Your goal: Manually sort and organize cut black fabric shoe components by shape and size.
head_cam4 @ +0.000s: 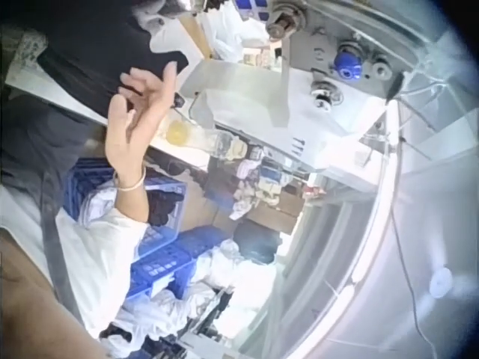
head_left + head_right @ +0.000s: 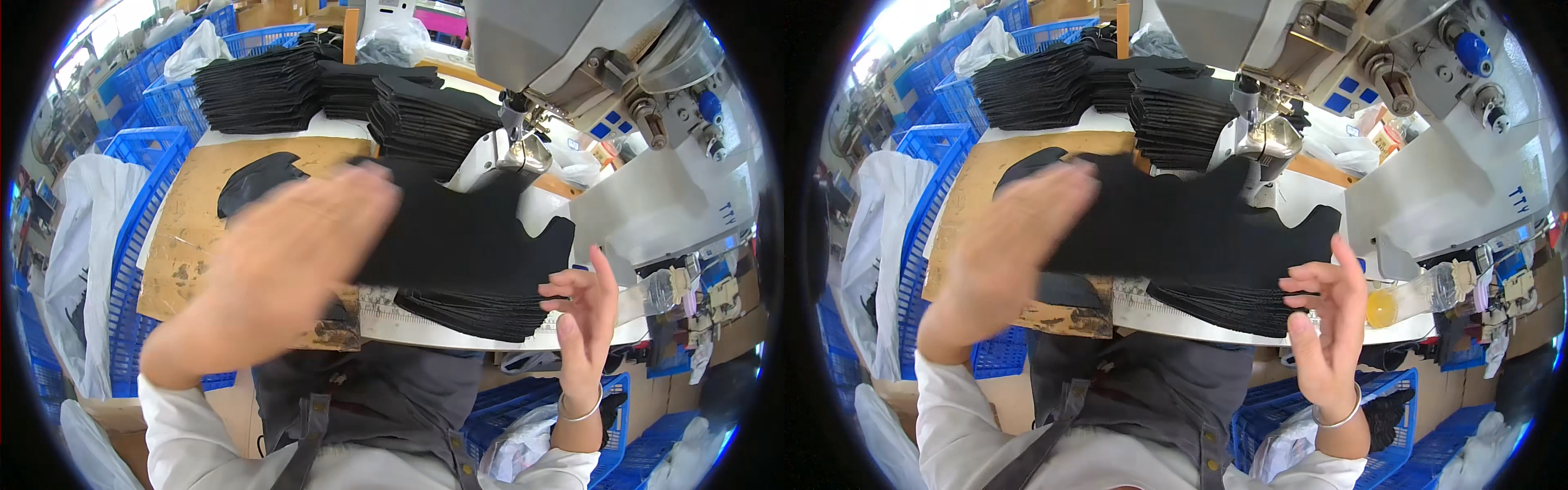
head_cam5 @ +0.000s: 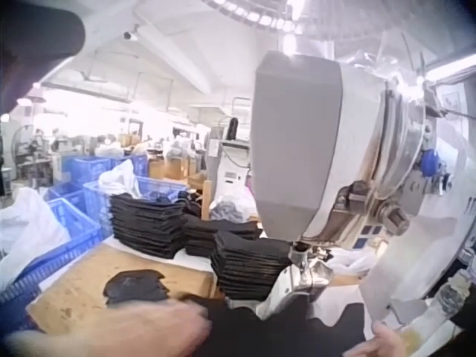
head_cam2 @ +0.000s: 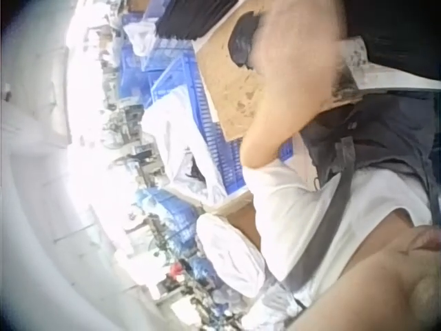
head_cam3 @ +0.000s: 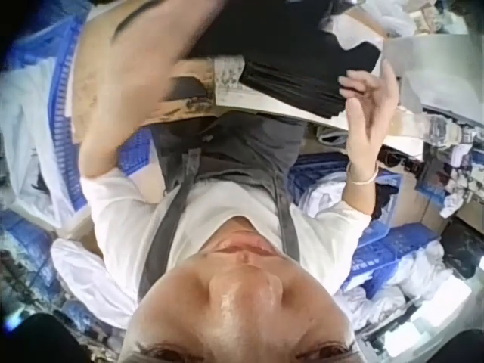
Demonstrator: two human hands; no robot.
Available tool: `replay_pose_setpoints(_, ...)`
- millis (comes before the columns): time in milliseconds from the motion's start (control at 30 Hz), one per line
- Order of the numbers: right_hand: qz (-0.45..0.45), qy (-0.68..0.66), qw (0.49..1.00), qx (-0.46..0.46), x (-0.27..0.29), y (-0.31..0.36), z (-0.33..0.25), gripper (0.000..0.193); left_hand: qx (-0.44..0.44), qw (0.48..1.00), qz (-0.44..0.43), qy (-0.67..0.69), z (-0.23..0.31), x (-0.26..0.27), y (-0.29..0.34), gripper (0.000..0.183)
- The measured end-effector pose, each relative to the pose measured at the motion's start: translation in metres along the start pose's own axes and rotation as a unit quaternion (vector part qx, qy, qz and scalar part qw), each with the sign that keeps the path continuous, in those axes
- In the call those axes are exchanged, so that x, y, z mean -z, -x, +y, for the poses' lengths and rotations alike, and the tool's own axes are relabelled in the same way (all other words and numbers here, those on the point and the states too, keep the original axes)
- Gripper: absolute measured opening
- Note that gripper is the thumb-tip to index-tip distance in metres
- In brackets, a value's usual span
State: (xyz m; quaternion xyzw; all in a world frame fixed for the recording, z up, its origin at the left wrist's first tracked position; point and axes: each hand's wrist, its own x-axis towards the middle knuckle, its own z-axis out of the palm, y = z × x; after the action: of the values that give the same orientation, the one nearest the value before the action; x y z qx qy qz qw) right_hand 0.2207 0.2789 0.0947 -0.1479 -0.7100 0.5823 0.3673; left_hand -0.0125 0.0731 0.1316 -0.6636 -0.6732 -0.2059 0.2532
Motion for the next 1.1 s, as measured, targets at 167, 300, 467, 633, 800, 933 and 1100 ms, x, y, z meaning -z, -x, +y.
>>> replay_pose_setpoints(167,-0.086,0.221,0.966,0.106,0.0,0.002,0.018,0.046,0.098,0.975,0.078,-0.182,-0.077,0.003,-0.02,0.049)
replay_pose_setpoints(300,-0.15,0.235,0.951,0.134,-0.016,0.001,0.02,0.037,0.014,0.98,0.058,-0.192,-0.115,-0.06,-0.1,0.035)
replay_pose_setpoints(467,-0.209,0.256,0.921,0.205,-0.035,0.011,0.028,0.036,-0.036,0.994,-0.073,0.075,-0.084,-0.114,-0.134,0.05)
replay_pose_setpoints(633,-0.274,0.273,0.882,0.271,-0.049,0.024,0.053,0.036,-0.085,0.993,0.082,0.013,-0.071,-0.072,-0.082,0.02)
replay_pose_setpoints(800,-0.341,0.243,0.872,0.253,-0.062,0.02,0.066,0.036,-0.05,0.947,-0.251,0.194,-0.038,-0.06,0.047,0.019)
replay_pose_setpoints(933,-0.336,0.22,0.876,0.267,-0.071,0.024,0.07,0.036,-0.054,0.971,-0.22,0.073,-0.018,-0.07,0.087,0.021)
replay_pose_setpoints(1100,-0.314,0.216,0.893,0.238,-0.072,0.031,0.07,0.039,0.0,0.969,-0.248,0.025,-0.014,-0.057,0.089,0.013)
